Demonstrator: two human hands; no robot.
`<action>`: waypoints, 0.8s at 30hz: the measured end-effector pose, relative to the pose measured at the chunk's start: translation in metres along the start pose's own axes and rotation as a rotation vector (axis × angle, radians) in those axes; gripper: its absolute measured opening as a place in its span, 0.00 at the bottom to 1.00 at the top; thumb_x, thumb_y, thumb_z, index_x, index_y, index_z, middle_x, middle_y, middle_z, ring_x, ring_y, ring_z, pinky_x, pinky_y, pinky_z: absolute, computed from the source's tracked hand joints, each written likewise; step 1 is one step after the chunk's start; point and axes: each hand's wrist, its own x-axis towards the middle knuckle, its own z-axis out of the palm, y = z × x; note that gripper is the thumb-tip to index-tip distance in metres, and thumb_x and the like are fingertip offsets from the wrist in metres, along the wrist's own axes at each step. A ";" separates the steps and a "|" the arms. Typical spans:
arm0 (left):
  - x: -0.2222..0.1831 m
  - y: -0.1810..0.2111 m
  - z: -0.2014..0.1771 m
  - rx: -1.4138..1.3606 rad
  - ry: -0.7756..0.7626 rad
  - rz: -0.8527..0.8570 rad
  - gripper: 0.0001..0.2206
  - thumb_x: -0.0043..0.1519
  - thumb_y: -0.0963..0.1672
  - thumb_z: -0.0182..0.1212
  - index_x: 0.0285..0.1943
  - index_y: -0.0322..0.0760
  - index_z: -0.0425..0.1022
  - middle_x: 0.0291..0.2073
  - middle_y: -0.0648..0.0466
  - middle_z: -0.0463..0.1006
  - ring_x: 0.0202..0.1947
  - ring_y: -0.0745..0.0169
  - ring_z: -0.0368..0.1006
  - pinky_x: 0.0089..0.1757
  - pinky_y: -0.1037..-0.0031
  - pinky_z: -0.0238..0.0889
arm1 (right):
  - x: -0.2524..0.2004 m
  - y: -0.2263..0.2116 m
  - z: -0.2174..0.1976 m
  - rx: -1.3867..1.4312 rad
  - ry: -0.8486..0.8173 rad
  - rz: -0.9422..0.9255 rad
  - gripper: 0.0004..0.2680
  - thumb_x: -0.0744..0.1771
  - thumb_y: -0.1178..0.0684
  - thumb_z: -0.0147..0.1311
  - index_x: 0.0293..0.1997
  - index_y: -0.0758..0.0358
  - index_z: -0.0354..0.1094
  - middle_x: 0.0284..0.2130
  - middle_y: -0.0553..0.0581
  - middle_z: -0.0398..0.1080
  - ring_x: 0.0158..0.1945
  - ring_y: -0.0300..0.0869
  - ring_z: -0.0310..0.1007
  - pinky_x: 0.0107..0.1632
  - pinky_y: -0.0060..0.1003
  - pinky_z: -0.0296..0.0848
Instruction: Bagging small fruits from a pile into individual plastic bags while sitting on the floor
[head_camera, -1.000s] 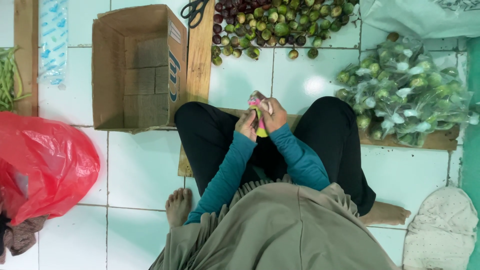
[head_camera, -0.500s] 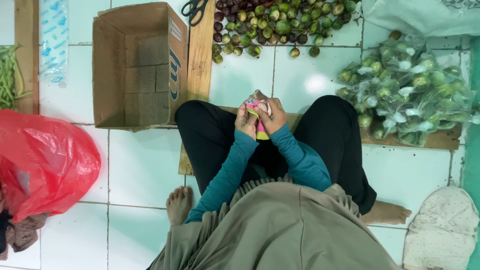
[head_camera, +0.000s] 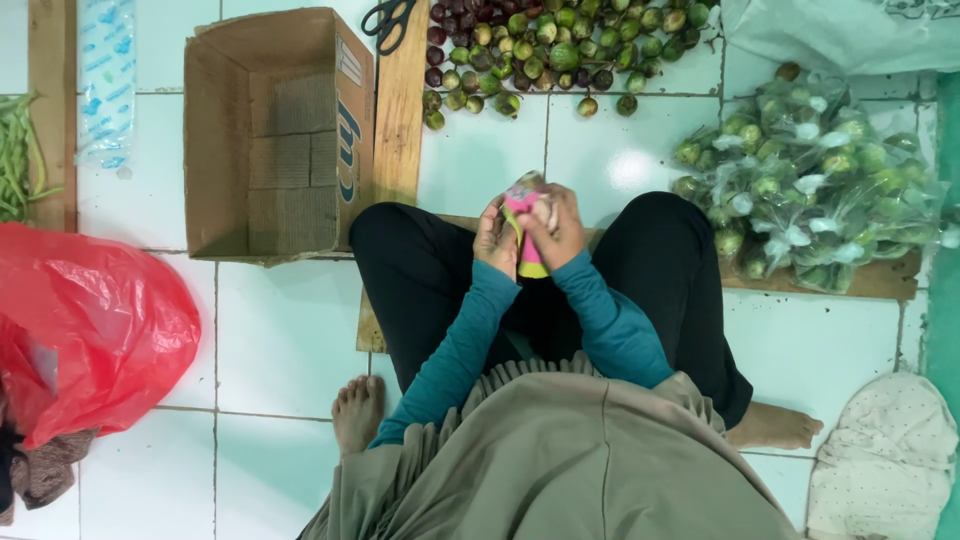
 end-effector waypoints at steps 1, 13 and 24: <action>0.008 -0.017 -0.017 0.002 0.002 -0.004 0.22 0.66 0.37 0.63 0.71 0.36 0.68 0.59 0.46 0.76 0.55 0.57 0.75 0.52 0.67 0.74 | -0.003 0.012 0.002 0.000 0.000 0.004 0.16 0.66 0.46 0.69 0.46 0.69 0.66 0.50 0.70 0.68 0.49 0.63 0.73 0.52 0.56 0.70; 0.041 -0.045 -0.072 -0.351 0.048 -0.438 0.17 0.67 0.44 0.64 0.63 0.34 0.76 0.51 0.39 0.80 0.52 0.45 0.77 0.56 0.57 0.77 | 0.008 0.012 -0.009 0.424 0.144 0.158 0.06 0.70 0.55 0.60 0.42 0.65 0.69 0.39 0.52 0.69 0.46 0.38 0.66 0.54 0.40 0.68; 0.031 -0.033 -0.063 -0.195 -0.163 -0.381 0.19 0.68 0.43 0.63 0.68 0.33 0.70 0.54 0.40 0.79 0.52 0.50 0.79 0.51 0.66 0.78 | -0.002 0.050 -0.002 0.112 0.068 0.144 0.09 0.66 0.53 0.68 0.43 0.66 0.72 0.36 0.60 0.68 0.43 0.48 0.72 0.49 0.43 0.67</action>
